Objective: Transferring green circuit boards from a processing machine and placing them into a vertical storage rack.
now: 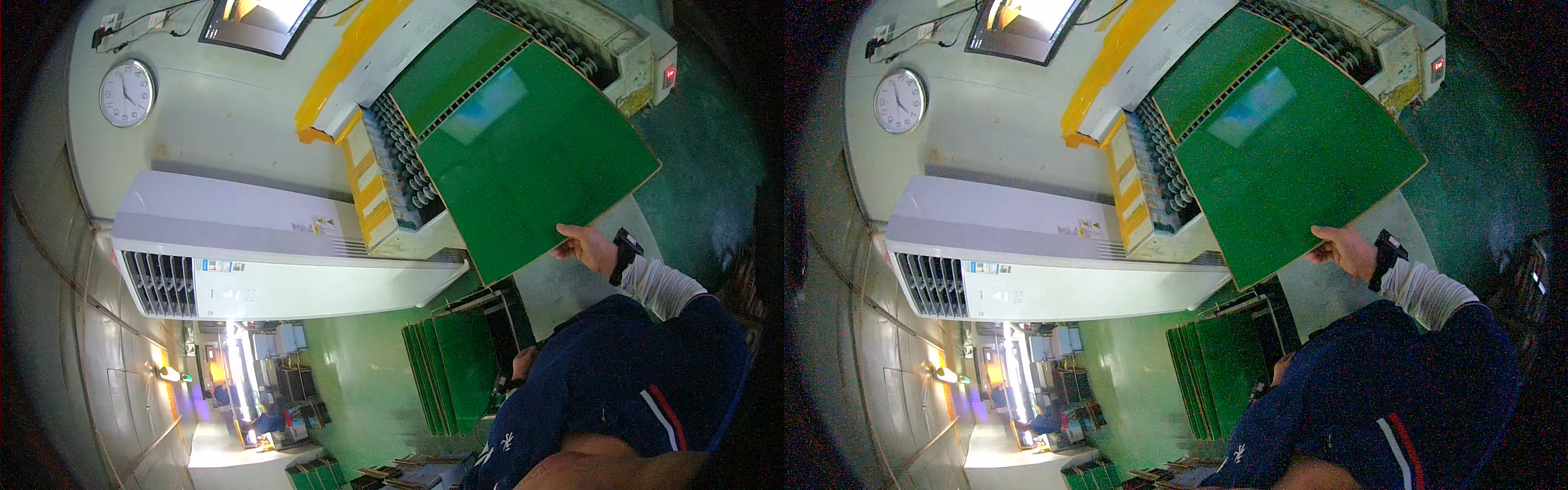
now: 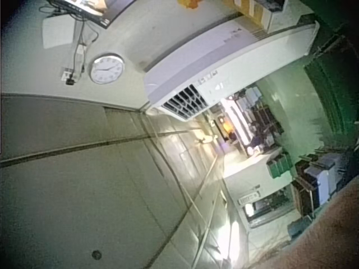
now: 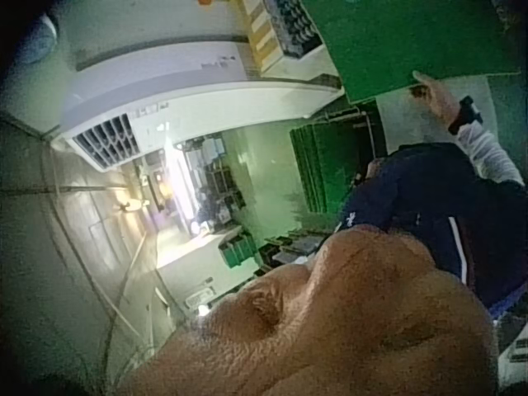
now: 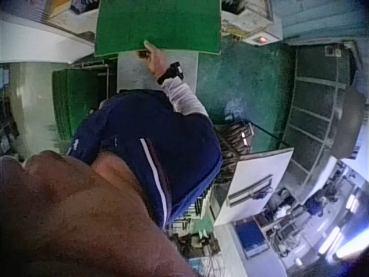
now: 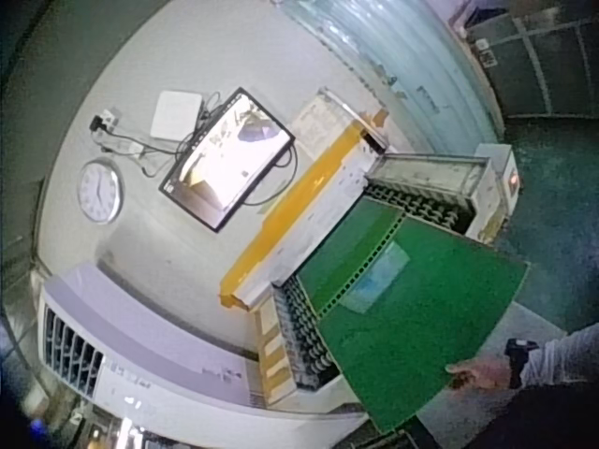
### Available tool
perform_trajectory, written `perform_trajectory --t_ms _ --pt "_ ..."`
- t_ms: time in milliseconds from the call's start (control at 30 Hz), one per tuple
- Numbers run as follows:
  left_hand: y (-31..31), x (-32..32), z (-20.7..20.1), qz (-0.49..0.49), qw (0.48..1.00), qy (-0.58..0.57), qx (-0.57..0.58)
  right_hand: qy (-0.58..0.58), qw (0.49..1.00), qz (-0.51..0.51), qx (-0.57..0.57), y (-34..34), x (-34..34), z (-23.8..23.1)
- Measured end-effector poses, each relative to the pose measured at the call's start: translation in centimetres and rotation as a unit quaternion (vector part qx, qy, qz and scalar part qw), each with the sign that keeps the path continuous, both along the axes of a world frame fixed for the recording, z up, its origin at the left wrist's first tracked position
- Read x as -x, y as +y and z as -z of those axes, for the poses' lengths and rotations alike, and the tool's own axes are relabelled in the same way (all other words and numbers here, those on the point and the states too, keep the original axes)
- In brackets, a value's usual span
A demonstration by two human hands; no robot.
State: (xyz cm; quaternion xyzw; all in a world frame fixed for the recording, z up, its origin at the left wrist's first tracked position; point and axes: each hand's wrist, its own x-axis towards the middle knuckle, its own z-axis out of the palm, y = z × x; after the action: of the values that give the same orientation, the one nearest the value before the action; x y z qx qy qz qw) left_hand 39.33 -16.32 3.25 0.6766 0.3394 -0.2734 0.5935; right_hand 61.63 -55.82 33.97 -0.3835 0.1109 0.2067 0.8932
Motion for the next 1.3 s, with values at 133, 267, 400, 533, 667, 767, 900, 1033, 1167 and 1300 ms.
perform_trajectory --t_ms 133,267,400,533,667,767,900,1033,1167,1300 --pt "-0.8 -0.7 -1.0 0.035 0.998 0.02 -0.04 -0.009 1.0 -0.001 -0.007 0.0 -0.5 0.6" --pt "-2.7 -1.8 -4.9 0.021 0.998 0.048 -0.045 -0.012 1.0 0.001 -0.006 -0.2 -0.8 0.7" --pt "-2.6 -1.5 -4.8 -0.015 0.998 0.061 -0.023 -0.006 1.0 -0.006 -0.004 -0.1 -1.3 0.6" --pt "-1.9 -1.5 -3.8 0.019 0.999 0.04 -0.015 -0.005 1.0 -0.002 -0.009 -0.1 -1.6 0.1" --pt "-2.1 -1.9 -4.1 0.042 0.997 0.047 -0.042 0.0 1.0 0.012 -0.002 0.0 -1.9 -0.5" --pt "-2.0 -1.7 -3.6 0.008 0.999 0.049 -0.016 0.003 1.0 -0.004 0.0 -0.4 -2.3 0.2" --pt "-1.6 -1.2 -2.4 0.011 1.0 0.028 -0.01 0.0 1.0 -0.011 0.004 -0.2 -2.7 0.0" --pt "-1.7 -1.2 -3.0 0.043 0.998 0.012 -0.051 -0.003 1.0 -0.001 0.001 -0.2 -3.3 0.7" --pt "-2.6 -1.7 -4.7 0.078 0.994 0.008 -0.077 -0.003 1.0 0.008 0.004 -0.3 -3.7 0.9" --pt "-3.0 -1.9 -5.5 0.052 0.996 0.033 -0.064 -0.013 1.0 0.016 0.003 0.0 -4.0 0.4"
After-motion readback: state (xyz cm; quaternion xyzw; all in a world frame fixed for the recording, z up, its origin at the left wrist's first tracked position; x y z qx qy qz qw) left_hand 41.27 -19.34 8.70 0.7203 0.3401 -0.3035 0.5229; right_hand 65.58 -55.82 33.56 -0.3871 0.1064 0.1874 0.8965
